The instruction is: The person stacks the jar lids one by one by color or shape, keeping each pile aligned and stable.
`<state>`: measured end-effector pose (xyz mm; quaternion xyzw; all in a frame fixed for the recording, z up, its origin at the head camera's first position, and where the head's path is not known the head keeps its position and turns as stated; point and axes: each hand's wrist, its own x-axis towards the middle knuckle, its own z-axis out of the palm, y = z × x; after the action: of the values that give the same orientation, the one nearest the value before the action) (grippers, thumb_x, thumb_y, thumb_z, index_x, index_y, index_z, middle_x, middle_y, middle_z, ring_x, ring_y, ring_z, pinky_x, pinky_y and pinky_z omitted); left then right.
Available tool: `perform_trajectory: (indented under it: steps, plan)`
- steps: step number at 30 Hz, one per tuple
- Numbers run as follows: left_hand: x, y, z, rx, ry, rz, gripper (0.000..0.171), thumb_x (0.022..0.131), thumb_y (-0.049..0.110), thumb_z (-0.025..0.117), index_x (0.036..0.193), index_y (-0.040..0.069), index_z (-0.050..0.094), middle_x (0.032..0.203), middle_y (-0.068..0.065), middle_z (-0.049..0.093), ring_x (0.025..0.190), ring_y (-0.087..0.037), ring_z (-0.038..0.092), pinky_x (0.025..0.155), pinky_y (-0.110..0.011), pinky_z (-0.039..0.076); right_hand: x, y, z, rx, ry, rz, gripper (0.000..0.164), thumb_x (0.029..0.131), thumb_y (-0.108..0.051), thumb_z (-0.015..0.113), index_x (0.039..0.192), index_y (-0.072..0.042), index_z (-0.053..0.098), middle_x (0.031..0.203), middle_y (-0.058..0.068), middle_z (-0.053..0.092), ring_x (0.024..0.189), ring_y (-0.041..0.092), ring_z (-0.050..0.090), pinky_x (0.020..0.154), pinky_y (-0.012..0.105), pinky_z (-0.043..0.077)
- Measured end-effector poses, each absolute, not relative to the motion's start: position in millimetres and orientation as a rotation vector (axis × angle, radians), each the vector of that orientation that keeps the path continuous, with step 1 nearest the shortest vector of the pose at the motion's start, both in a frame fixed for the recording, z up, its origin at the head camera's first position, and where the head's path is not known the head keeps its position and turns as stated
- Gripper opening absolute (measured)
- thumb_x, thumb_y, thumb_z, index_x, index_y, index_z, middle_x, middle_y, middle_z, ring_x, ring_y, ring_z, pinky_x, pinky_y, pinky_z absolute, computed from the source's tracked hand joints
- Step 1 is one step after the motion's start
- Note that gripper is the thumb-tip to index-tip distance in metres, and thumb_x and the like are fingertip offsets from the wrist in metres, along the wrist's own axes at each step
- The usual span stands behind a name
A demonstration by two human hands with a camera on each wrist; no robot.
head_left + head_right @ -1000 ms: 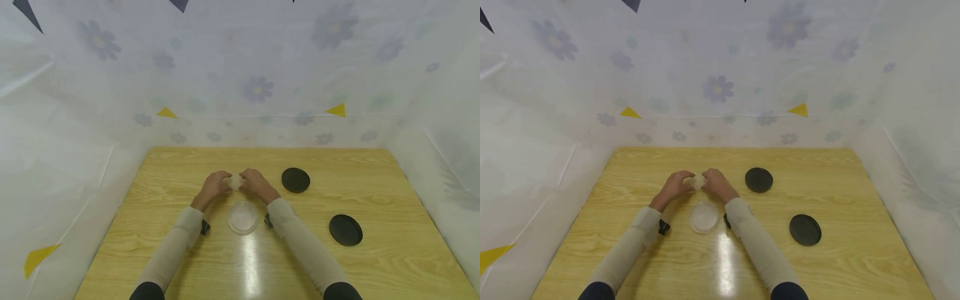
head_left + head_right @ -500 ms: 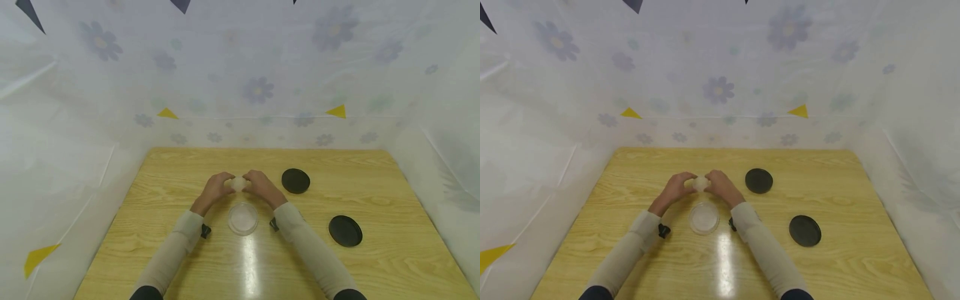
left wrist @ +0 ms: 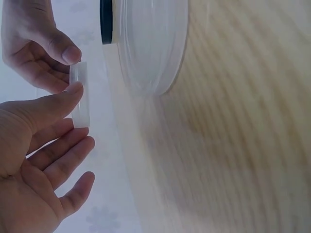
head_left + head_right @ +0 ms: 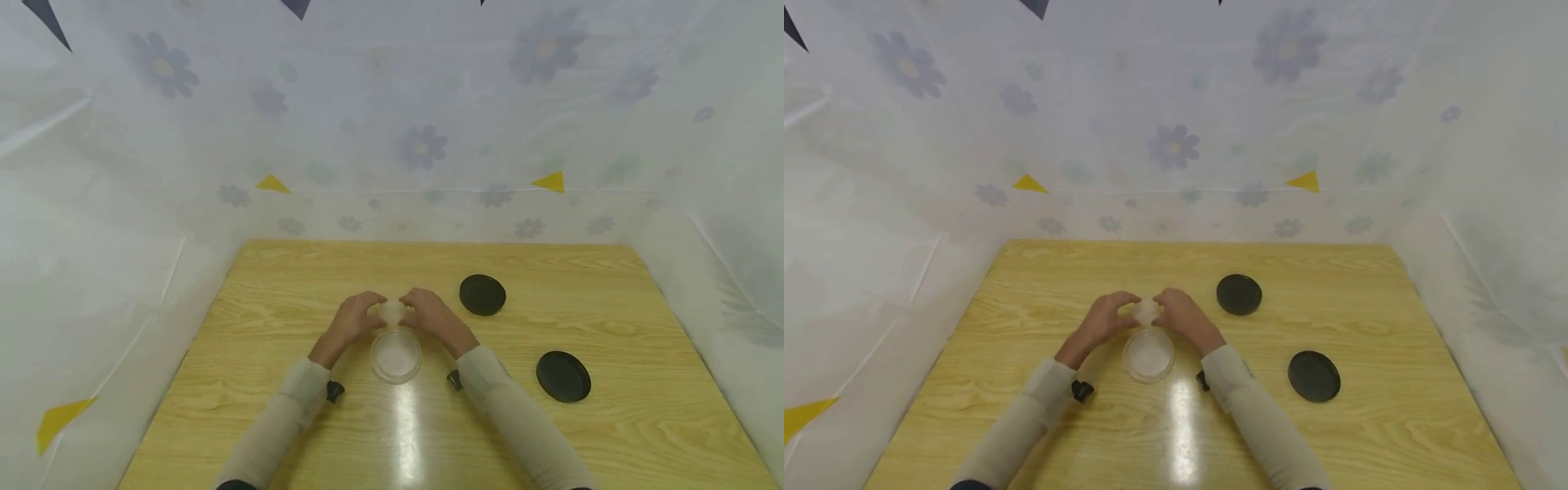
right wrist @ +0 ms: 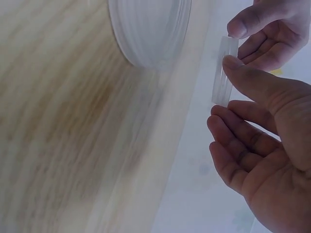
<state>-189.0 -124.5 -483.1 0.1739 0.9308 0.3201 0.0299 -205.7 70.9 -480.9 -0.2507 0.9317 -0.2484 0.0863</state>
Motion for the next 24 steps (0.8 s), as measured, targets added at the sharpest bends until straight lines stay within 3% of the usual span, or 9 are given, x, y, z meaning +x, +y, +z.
perform_trajectory:
  steps: [15,24]
  plan:
    - [-164.1,-124.2,-485.4,0.597,2.862,0.987,0.044,0.076,0.016,0.078,0.115,0.002,0.063,0.120,-0.013,0.064,0.113,-0.031,0.060,0.098,-0.045,0.049,-181.1,74.1,-480.7,-0.816,2.764,-0.831,0.034,0.079,-0.017,0.076,0.108,-0.001,0.067,0.098,0.008,0.066,0.091,0.021,0.061,0.081,0.035,0.054]
    - [-156.5,-123.7,-489.2,0.654,2.870,0.922,0.043,0.075,0.019,0.079,0.113,0.003,0.064,0.117,-0.012,0.065,0.108,-0.029,0.062,0.092,-0.043,0.052,-170.8,76.0,-485.9,-0.805,2.763,-0.789,0.039,0.079,-0.018,0.077,0.111,0.000,0.065,0.104,0.009,0.065,0.096,0.023,0.060,0.083,0.035,0.053]
